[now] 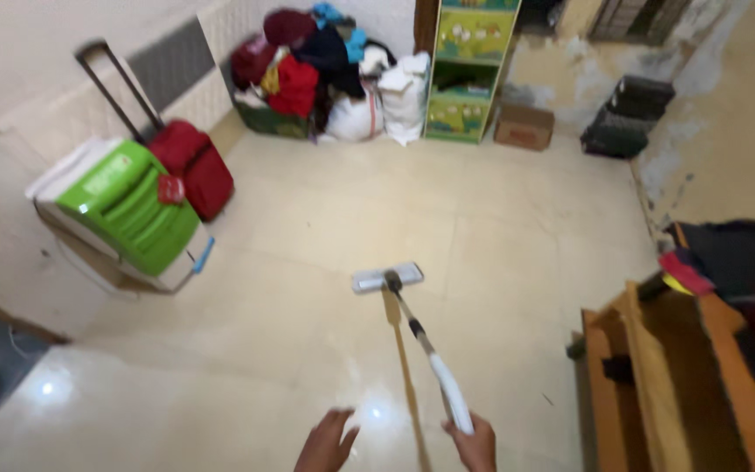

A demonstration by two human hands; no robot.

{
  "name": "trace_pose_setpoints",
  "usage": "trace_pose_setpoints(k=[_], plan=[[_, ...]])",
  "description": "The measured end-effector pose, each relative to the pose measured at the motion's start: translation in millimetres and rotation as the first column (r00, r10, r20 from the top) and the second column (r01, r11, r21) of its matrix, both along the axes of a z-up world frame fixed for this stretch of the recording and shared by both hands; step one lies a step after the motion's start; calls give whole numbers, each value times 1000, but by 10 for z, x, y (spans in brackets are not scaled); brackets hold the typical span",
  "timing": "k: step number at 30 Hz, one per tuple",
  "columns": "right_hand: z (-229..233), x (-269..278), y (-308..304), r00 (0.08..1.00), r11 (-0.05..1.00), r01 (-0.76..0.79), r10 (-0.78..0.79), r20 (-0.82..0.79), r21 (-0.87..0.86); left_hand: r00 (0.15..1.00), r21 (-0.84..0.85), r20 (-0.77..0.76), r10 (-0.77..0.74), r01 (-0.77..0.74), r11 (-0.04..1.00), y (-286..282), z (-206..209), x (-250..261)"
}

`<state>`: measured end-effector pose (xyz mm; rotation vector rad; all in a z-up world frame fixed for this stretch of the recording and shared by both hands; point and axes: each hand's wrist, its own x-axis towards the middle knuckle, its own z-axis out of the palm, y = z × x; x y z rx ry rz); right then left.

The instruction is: The person mops a dark tiled floor in a hallway and then continues into a bedroom, pushing the mop back and forth across the surface.

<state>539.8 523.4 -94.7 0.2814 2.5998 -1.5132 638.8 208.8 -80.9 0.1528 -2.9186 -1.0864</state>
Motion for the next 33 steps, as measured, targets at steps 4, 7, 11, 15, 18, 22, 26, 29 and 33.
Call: trace_pose_setpoints(k=[4,7,11,15,18,22,26,29,33], plan=[[-94,-199,-283,996,997,72,-73,42,28,934,-135,350,72,-26,991,-695,-289,-85],[-79,-416,-484,997,998,69,-69,29,16,901,-173,420,111,-40,984,-1104,-340,-224],[-62,-872,-726,985,995,80,-89,144,67,908,-106,380,176,-146,984,-1332,-480,-626],[-163,-1469,-1032,987,996,84,-85,136,17,941,6,313,132,-141,990,-1405,-668,-1267],[-322,-2096,-1320,984,996,87,-82,160,-20,952,37,286,109,-125,992,-1451,-789,-1927],[-451,-3013,-1883,996,989,65,-72,-51,-131,951,-65,306,-39,61,996,-1780,-650,-2892],[-227,-3866,-2312,996,997,16,-11,84,-69,986,-68,159,51,-40,997,-2092,-68,-3833],[13,-4397,-2612,987,998,-53,55,152,-20,994,-6,52,100,-100,995,-2330,482,-4503],[185,-5043,-2935,984,996,-88,93,155,-33,968,23,135,213,-218,976,-2510,682,-5030]])
